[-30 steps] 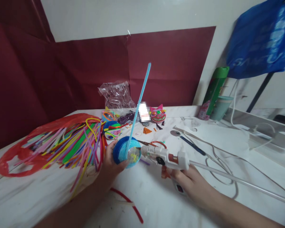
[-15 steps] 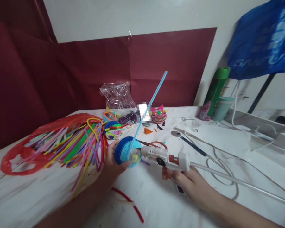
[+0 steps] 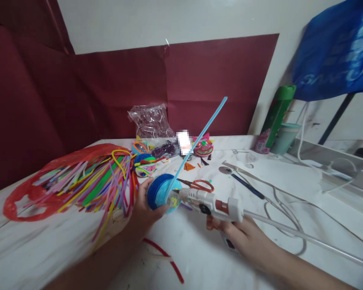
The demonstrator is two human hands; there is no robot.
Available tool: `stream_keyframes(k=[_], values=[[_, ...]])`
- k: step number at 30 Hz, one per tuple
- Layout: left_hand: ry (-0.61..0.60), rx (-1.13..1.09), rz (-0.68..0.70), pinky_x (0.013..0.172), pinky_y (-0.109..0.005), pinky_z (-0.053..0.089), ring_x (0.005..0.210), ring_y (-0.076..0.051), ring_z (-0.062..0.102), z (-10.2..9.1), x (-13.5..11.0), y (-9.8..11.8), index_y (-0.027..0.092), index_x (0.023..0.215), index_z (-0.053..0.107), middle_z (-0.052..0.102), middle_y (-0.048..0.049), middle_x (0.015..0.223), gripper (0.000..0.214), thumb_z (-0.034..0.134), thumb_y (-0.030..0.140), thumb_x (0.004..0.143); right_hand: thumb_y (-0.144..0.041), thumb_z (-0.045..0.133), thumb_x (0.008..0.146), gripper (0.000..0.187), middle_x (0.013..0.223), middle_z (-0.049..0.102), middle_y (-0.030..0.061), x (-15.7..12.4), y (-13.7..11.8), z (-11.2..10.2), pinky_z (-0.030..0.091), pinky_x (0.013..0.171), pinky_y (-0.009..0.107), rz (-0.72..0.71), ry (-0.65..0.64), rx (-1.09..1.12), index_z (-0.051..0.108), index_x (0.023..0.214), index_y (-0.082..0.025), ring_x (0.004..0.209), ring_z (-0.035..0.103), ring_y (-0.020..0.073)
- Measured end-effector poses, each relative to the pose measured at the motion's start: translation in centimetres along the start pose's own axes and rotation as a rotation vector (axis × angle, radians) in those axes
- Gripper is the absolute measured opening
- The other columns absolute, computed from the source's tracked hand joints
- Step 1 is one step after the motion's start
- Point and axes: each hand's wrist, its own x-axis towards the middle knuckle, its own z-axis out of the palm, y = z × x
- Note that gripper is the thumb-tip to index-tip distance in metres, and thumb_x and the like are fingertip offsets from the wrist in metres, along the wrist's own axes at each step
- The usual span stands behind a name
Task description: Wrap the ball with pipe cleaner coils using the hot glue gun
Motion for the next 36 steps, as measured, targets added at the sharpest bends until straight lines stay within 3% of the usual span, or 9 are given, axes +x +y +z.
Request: stream_keyframes(k=[6, 13, 20, 27, 36], values=[[-0.002, -0.053, -0.054, 0.099, -0.045, 0.044, 0.121, -0.033, 0.052, 0.2, -0.1, 0.4, 0.021, 0.131, 0.040, 0.049, -0.0143, 0.136, 0.088, 0.081, 0.038, 0.055, -0.040, 0.037, 0.083, 0.033, 0.080, 0.069, 0.0045, 0.1, -0.4, -0.2, 0.053, 0.073, 0.034, 0.018, 0.025, -0.014, 0.064, 0.075, -0.022, 0.078, 0.064, 0.0224], [-0.018, -0.007, 0.019, 0.101, -0.044, 0.042, 0.126, -0.032, 0.048, -0.1, 0.1, -0.7, 0.023, 0.132, 0.041, 0.047, -0.0126, 0.138, 0.084, 0.081, 0.035, 0.058, -0.035, 0.037, 0.086, 0.032, 0.078, 0.068, 0.0023, -0.1, -0.1, 0.0, 0.053, 0.067, 0.030, -0.030, 0.012, -0.018, 0.064, 0.077, -0.022, 0.067, 0.060, 0.0179], [-0.025, 0.017, -0.028, 0.101, -0.046, 0.041, 0.122, -0.033, 0.050, 0.1, 0.0, -0.2, 0.023, 0.131, 0.042, 0.049, -0.0127, 0.135, 0.085, 0.081, 0.033, 0.057, -0.038, 0.039, 0.088, 0.033, 0.076, 0.069, 0.0033, -0.1, -1.0, 0.0, 0.053, 0.074, 0.031, -0.165, 0.036, -0.091, 0.066, 0.076, -0.023, 0.076, 0.064, 0.0220], [-0.013, 0.005, -0.007, 0.103, -0.048, 0.039, 0.125, -0.034, 0.047, 0.0, 0.0, -0.3, 0.022, 0.131, 0.040, 0.047, -0.0132, 0.137, 0.084, 0.079, 0.035, 0.058, -0.037, 0.035, 0.089, 0.035, 0.072, 0.068, 0.0024, 0.0, -0.7, -0.1, 0.053, 0.076, 0.032, -0.120, 0.054, -0.127, 0.064, 0.076, -0.023, 0.075, 0.063, 0.0210], [-0.025, 0.003, -0.010, 0.101, -0.046, 0.041, 0.124, -0.034, 0.049, 0.1, 0.0, -0.5, 0.022, 0.131, 0.041, 0.048, -0.0138, 0.137, 0.085, 0.080, 0.035, 0.058, -0.041, 0.035, 0.089, 0.037, 0.077, 0.070, 0.0041, -0.1, -0.9, 0.1, 0.054, 0.072, 0.031, -0.168, 0.070, -0.149, 0.064, 0.075, -0.023, 0.075, 0.064, 0.0209]])
